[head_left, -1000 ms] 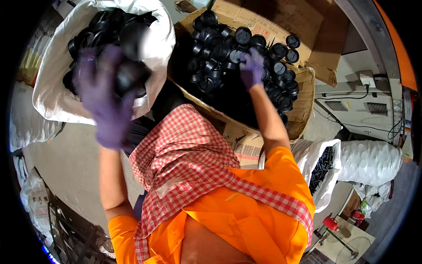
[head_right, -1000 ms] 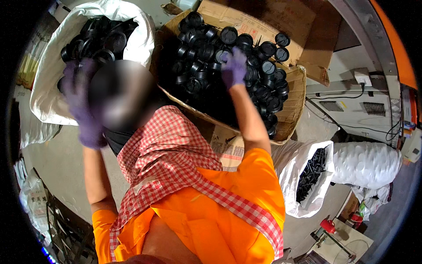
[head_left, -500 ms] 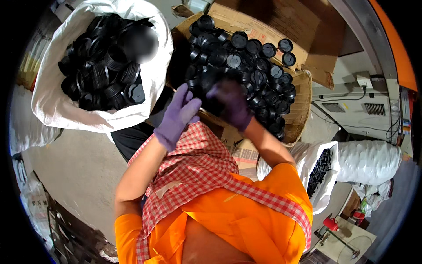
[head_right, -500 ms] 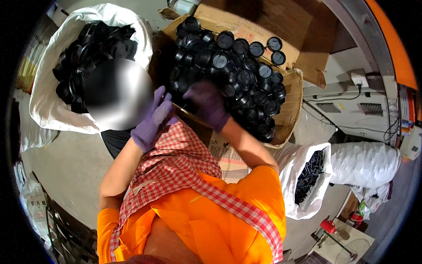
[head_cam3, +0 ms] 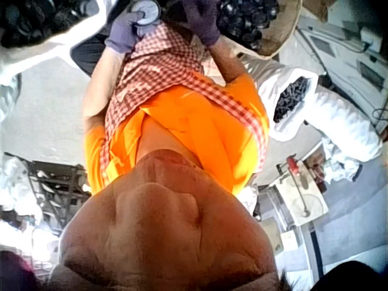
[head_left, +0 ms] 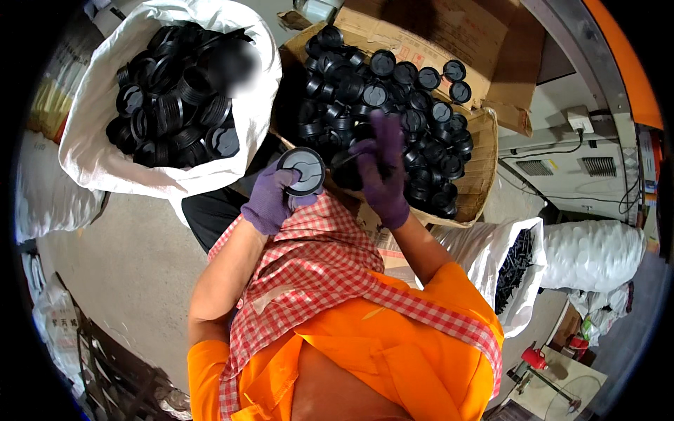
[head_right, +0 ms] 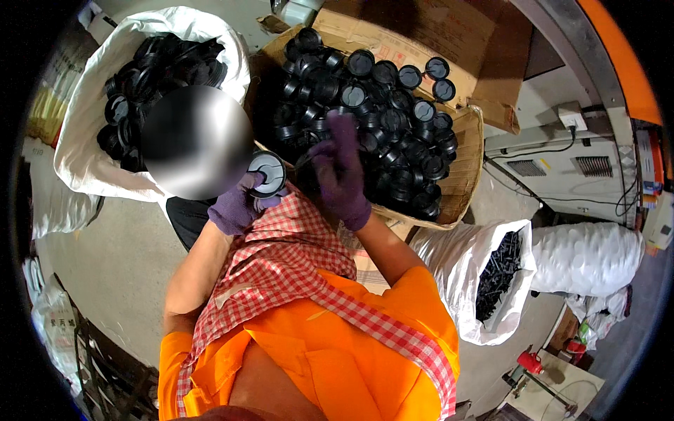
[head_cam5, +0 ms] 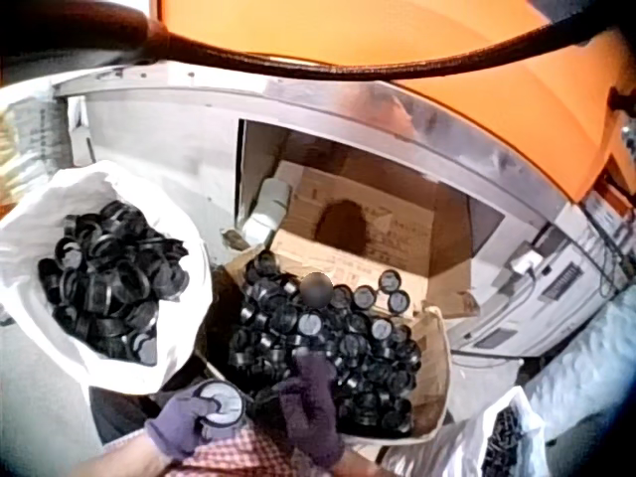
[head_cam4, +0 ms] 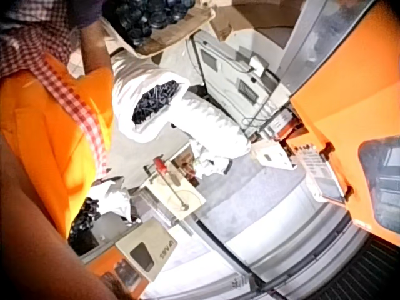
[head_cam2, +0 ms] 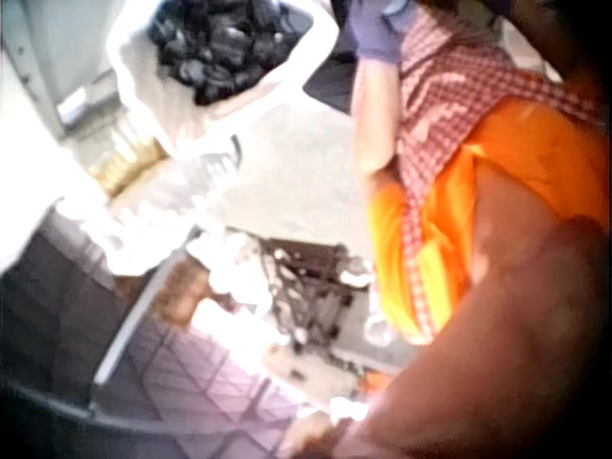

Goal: The person, wearing gloves, picks up black plastic components one by one from a box, turns them over to check them, and then places them into one of two white bags based on their type.

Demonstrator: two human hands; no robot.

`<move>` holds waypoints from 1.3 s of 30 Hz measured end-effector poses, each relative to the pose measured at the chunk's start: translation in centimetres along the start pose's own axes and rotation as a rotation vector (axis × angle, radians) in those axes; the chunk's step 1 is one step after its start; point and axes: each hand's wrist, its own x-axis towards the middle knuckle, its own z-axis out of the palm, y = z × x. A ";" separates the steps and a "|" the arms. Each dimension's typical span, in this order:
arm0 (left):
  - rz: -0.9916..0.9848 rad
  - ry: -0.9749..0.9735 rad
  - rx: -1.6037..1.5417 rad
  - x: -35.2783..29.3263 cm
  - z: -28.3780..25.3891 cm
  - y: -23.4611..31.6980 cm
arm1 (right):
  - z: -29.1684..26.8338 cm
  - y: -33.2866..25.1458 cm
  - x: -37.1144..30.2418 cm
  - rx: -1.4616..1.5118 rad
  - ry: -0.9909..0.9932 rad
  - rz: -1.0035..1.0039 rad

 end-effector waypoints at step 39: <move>1.430 0.736 1.905 -4.3 1.8 18.3 | -7.2 20.4 11.5 -0.465 0.271 0.358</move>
